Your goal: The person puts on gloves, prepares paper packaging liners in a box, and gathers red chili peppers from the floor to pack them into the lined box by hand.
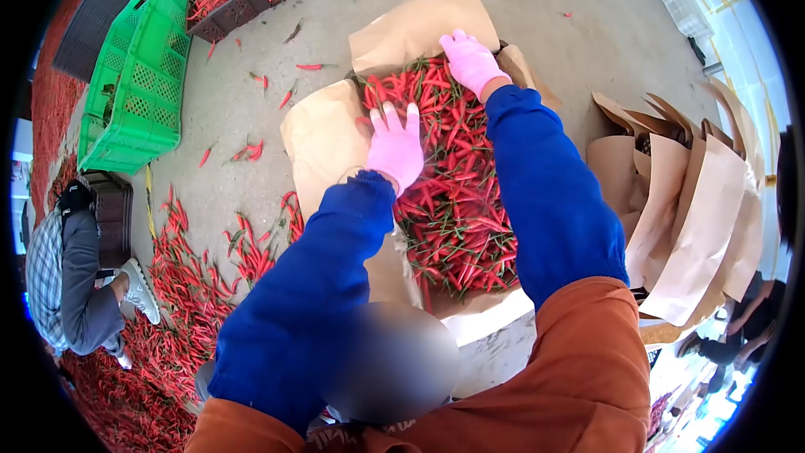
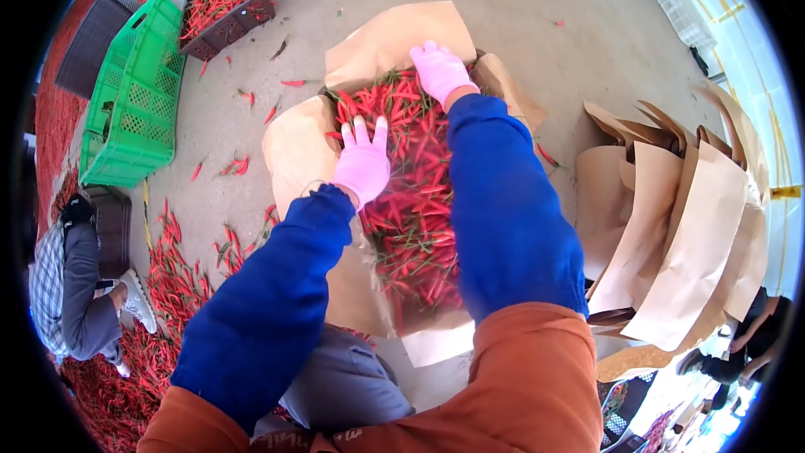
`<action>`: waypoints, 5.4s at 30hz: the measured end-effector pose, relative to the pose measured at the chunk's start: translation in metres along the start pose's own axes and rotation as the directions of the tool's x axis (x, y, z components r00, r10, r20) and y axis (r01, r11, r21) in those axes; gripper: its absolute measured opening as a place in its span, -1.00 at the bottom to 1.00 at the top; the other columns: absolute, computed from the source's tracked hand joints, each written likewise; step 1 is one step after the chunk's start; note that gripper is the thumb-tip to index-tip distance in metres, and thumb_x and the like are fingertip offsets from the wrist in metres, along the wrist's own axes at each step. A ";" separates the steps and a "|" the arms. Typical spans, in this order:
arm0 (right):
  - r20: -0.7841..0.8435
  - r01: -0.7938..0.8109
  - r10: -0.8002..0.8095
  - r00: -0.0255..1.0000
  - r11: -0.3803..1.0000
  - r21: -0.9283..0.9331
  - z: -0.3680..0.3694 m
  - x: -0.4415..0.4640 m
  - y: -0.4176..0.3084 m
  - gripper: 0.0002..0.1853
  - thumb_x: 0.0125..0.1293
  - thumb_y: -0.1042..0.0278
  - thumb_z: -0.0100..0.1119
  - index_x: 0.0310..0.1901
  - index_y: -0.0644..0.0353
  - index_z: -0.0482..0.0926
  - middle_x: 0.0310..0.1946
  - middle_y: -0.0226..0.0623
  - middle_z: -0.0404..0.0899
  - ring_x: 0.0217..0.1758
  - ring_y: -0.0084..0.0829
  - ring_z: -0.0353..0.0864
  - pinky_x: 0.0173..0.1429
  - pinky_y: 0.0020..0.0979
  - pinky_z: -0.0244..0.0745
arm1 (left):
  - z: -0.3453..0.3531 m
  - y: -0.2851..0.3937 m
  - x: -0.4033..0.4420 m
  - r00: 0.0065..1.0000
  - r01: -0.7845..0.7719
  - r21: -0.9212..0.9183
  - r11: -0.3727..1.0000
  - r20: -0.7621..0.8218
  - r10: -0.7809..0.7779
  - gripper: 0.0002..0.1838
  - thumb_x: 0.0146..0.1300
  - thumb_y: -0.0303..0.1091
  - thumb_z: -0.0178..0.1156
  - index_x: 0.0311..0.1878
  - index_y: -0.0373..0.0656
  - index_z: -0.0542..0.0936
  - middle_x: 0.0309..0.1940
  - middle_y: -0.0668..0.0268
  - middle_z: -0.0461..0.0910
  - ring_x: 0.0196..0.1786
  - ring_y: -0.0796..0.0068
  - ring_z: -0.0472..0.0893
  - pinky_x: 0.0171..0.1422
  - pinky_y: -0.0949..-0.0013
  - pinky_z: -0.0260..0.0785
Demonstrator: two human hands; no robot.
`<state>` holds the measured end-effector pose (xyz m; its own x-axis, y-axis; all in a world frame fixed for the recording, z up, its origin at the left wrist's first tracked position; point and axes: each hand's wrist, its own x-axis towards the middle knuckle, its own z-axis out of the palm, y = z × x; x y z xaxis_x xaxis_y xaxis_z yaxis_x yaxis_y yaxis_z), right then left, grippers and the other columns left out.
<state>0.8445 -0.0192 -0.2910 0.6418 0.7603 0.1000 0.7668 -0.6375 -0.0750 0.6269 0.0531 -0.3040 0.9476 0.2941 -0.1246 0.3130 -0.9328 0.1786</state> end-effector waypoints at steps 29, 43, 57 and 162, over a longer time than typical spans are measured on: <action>0.139 -0.294 0.261 0.955 0.785 0.545 -0.006 -0.020 0.047 -0.68 0.15 0.16 0.27 -0.12 0.16 0.64 -0.16 -0.10 0.64 -0.02 -0.16 0.60 0.10 -0.28 0.45 | 0.008 0.004 0.026 0.982 0.114 0.026 0.993 0.149 -0.116 -0.23 0.20 -0.38 -0.02 0.47 -0.23 -0.06 0.40 -0.30 -0.06 0.41 -0.48 -0.05 0.46 -0.22 -0.09; -0.080 0.034 0.044 0.996 0.633 0.774 -0.192 0.006 -0.134 -0.65 0.29 0.07 0.15 -0.38 0.25 0.54 -0.56 -0.27 0.42 -0.44 -0.45 0.39 -0.32 -0.33 0.35 | -0.019 0.008 -0.006 0.999 -0.015 -0.073 0.997 -0.040 0.013 -0.37 0.21 -0.41 -0.05 0.40 -0.12 0.18 0.39 -0.15 0.05 0.30 -0.33 0.22 0.25 -0.08 0.30; 0.086 -0.398 0.396 0.914 0.835 0.380 -0.068 -0.204 -0.021 -0.41 0.15 -0.09 0.20 0.21 -0.05 0.46 0.22 0.05 0.36 0.29 -0.02 0.35 0.35 -0.16 0.28 | -0.038 0.008 -0.032 0.951 -0.288 0.033 0.957 0.130 0.282 -0.30 0.15 0.06 0.22 0.38 0.33 0.25 0.46 0.08 0.00 0.49 -0.12 -0.03 0.41 -0.33 -0.10; 0.154 -0.090 -0.493 0.857 0.150 0.985 -0.080 -0.212 -0.470 -0.01 0.16 -0.17 0.26 0.38 0.42 0.06 0.26 0.25 0.26 0.35 0.06 0.25 0.40 -0.20 0.18 | -0.094 -0.208 -0.394 0.504 -0.223 -0.953 -0.206 0.068 -0.861 -0.59 0.43 -0.06 -0.07 0.16 -0.13 0.40 -0.01 0.22 0.50 -0.01 0.32 0.56 0.07 0.23 0.47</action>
<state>0.3476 0.1090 -0.1979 0.1730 0.9845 -0.0298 0.0636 -0.0413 -0.9971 0.1945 0.1510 -0.1999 0.2037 0.9371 -0.2834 -0.2151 0.3253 0.9208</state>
